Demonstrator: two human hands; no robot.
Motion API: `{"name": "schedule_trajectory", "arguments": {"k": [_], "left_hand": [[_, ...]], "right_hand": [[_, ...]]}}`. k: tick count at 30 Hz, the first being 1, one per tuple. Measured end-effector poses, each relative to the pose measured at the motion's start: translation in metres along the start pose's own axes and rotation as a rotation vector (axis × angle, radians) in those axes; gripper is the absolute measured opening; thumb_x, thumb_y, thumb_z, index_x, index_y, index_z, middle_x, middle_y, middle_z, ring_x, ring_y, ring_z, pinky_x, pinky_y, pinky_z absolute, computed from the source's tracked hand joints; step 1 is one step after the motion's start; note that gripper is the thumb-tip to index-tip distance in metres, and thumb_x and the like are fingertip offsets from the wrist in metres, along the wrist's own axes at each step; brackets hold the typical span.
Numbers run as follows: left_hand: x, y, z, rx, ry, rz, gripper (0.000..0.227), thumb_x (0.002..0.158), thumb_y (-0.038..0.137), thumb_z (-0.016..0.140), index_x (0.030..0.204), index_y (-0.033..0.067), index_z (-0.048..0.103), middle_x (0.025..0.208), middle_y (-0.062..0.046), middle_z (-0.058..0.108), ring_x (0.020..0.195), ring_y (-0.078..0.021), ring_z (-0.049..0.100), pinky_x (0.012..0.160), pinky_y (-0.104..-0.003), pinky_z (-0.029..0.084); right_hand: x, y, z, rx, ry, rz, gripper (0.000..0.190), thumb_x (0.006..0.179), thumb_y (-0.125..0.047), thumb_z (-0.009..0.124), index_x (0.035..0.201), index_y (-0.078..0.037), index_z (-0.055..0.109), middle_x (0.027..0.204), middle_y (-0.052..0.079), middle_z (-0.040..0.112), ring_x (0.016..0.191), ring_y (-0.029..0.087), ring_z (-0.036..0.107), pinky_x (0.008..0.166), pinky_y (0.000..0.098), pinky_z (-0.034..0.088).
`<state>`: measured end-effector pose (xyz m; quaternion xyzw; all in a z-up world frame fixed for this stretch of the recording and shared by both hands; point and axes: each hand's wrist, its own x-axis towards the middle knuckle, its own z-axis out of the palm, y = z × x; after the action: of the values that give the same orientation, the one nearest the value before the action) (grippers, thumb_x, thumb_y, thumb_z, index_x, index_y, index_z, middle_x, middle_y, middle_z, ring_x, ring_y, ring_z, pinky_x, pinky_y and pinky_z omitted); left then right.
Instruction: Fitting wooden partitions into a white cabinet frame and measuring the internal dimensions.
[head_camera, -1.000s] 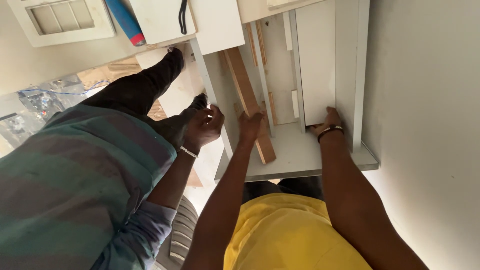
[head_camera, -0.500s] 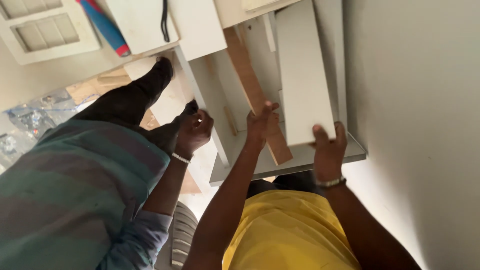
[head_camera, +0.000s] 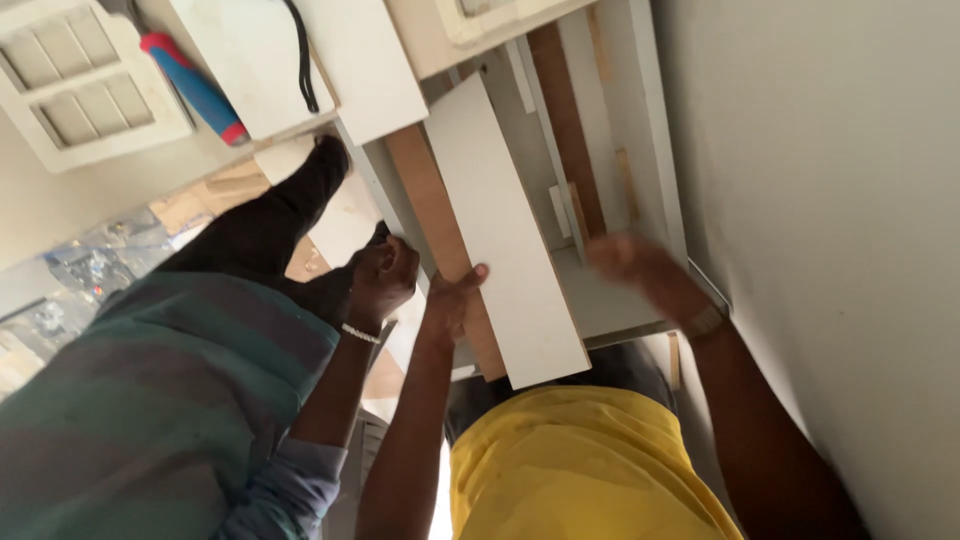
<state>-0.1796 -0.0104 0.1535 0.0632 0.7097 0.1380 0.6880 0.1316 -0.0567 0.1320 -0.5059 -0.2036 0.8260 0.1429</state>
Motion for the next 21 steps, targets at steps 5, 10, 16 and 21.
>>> {"name": "schedule_trajectory", "arguments": {"k": [5, 10, 16, 21], "left_hand": [[0.001, -0.012, -0.004, -0.015, -0.077, 0.170, 0.057, 0.083, 0.015, 0.082, 0.131, -0.0052, 0.059, 0.114, -0.012, 0.071, 0.100, -0.0230, 0.069, 0.086, -0.036, 0.059], [-0.006, -0.005, 0.010, 0.106, 0.053, 0.040, 0.052, 0.084, 0.017, 0.083, 0.127, -0.0017, 0.061, 0.109, -0.010, 0.072, 0.096, -0.0210, 0.068, 0.083, -0.035, 0.058], [0.008, -0.027, -0.009, -0.025, -0.046, 0.130, 0.048, 0.082, 0.012, 0.083, 0.123, -0.0021, 0.063, 0.107, -0.008, 0.071, 0.095, -0.0190, 0.068, 0.083, -0.033, 0.058], [0.006, -0.021, -0.012, 0.001, -0.076, 0.191, 0.046, 0.082, 0.011, 0.083, 0.121, -0.0035, 0.064, 0.106, -0.008, 0.071, 0.094, -0.0184, 0.068, 0.083, -0.033, 0.058]], "right_hand": [[0.142, 0.030, -0.042, -0.479, 0.605, -0.078, 0.058, 0.102, -0.042, 0.055, 0.143, -0.002, 0.049, 0.138, 0.024, 0.054, 0.121, 0.038, 0.055, 0.098, 0.0485, 0.046], [0.222, 0.036, -0.060, -0.553, 0.624, 0.241, 0.043, 0.107, -0.032, 0.051, 0.133, 0.003, 0.055, 0.126, 0.026, 0.064, 0.116, 0.040, 0.064, 0.101, 0.0475, 0.051], [0.220, 0.024, -0.055, -0.634, 0.803, 0.156, 0.045, 0.097, -0.022, 0.066, 0.128, 0.007, 0.053, 0.122, 0.030, 0.059, 0.112, 0.042, 0.060, 0.097, 0.0468, 0.051], [0.214, 0.006, -0.049, -0.504, 0.625, 0.380, 0.037, 0.102, -0.021, 0.059, 0.130, 0.002, 0.058, 0.123, 0.026, 0.068, 0.108, 0.035, 0.071, 0.093, 0.0437, 0.060]]}}
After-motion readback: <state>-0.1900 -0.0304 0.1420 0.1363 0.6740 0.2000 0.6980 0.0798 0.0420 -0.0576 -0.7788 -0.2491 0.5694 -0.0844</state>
